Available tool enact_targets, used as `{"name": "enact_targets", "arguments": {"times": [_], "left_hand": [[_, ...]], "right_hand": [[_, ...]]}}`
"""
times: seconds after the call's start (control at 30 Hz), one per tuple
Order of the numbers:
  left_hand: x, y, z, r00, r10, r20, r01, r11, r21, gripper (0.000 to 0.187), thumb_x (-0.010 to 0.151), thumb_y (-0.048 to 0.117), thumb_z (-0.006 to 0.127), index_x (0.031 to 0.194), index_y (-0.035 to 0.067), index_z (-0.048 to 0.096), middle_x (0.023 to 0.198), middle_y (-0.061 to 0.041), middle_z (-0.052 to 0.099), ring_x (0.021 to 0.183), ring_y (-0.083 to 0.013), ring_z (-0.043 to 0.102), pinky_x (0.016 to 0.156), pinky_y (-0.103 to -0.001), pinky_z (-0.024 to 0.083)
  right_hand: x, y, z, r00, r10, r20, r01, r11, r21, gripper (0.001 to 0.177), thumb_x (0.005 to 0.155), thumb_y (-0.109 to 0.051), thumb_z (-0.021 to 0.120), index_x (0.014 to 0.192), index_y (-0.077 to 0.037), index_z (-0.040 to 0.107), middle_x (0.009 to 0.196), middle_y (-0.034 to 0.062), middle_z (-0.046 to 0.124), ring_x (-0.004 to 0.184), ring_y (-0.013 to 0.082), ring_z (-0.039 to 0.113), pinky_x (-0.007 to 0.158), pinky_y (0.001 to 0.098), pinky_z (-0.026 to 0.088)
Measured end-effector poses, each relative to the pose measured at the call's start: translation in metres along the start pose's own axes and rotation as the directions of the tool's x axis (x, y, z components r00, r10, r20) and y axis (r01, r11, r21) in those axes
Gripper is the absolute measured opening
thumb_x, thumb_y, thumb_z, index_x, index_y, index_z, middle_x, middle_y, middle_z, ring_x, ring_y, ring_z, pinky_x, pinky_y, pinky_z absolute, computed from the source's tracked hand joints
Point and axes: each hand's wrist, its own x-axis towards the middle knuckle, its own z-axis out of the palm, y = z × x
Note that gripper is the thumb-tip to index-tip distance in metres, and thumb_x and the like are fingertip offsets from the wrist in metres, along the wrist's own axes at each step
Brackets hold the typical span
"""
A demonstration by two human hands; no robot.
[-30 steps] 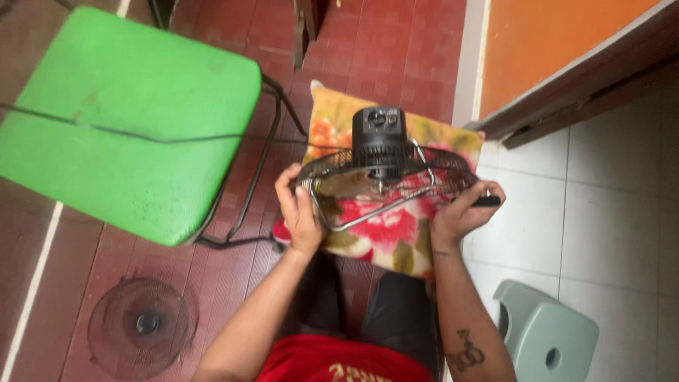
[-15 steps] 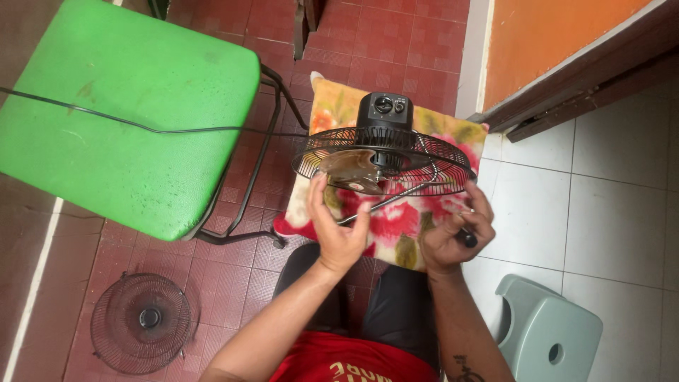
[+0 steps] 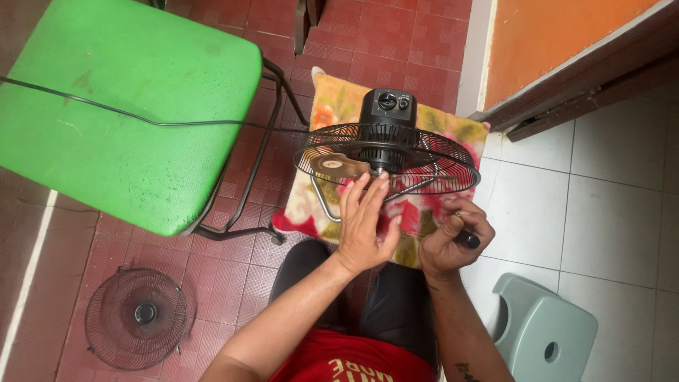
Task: The person assembles a standing fan by attaching the blades to the motor, securing them with a nut, and then attaching the front and rear wire cages. They also handle a smaller table fan, placing it on a chair and adjusting its cage.
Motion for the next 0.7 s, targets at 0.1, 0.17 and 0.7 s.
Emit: {"name": "enact_targets", "arguments": {"times": [0.1, 0.17, 0.7], "left_hand": [[0.0, 0.0, 0.001, 0.999, -0.01, 0.033, 0.01, 1.0, 0.008, 0.072, 0.084, 0.01, 0.073, 0.15, 0.001, 0.045, 0.156, -0.016, 0.05, 0.148, -0.0413, 0.041, 0.126, -0.054, 0.027], [-0.001, -0.001, 0.001, 0.999, -0.01, 0.046, 0.009, 1.0, 0.016, 0.071, 0.083, 0.01, 0.073, 0.149, 0.002, 0.048, 0.156, -0.015, 0.051, 0.147, -0.0407, 0.042, 0.125, -0.054, 0.028], [-0.011, -0.009, 0.01, 0.988, -0.155, -0.008, 0.151, 0.969, -0.194, 0.053, 0.085, 0.008, 0.07, 0.135, 0.002, 0.054, 0.16, -0.032, 0.038, 0.13, -0.0391, 0.056, 0.117, -0.048, 0.039]], "right_hand": [[-0.007, -0.001, 0.002, 0.996, 0.079, 0.038, -0.08, 0.996, 0.045, 0.022, 0.113, -0.017, 0.056, 0.122, -0.003, 0.042, 0.103, 0.0139, 0.062, 0.079, 0.0121, 0.058, 0.069, 0.0214, 0.05], [-0.011, -0.002, 0.004, 0.985, 0.139, 0.097, -0.145, 0.988, 0.056, 0.019, 0.113, -0.011, 0.057, 0.123, -0.001, 0.045, 0.1, 0.0114, 0.061, 0.08, 0.0121, 0.058, 0.07, 0.0218, 0.05], [-0.01, -0.014, 0.009, 0.968, 0.215, 0.126, -0.228, 0.969, 0.098, 0.017, 0.114, -0.011, 0.058, 0.124, -0.002, 0.047, 0.099, 0.0105, 0.062, 0.08, 0.0108, 0.058, 0.069, 0.0207, 0.048]]}}
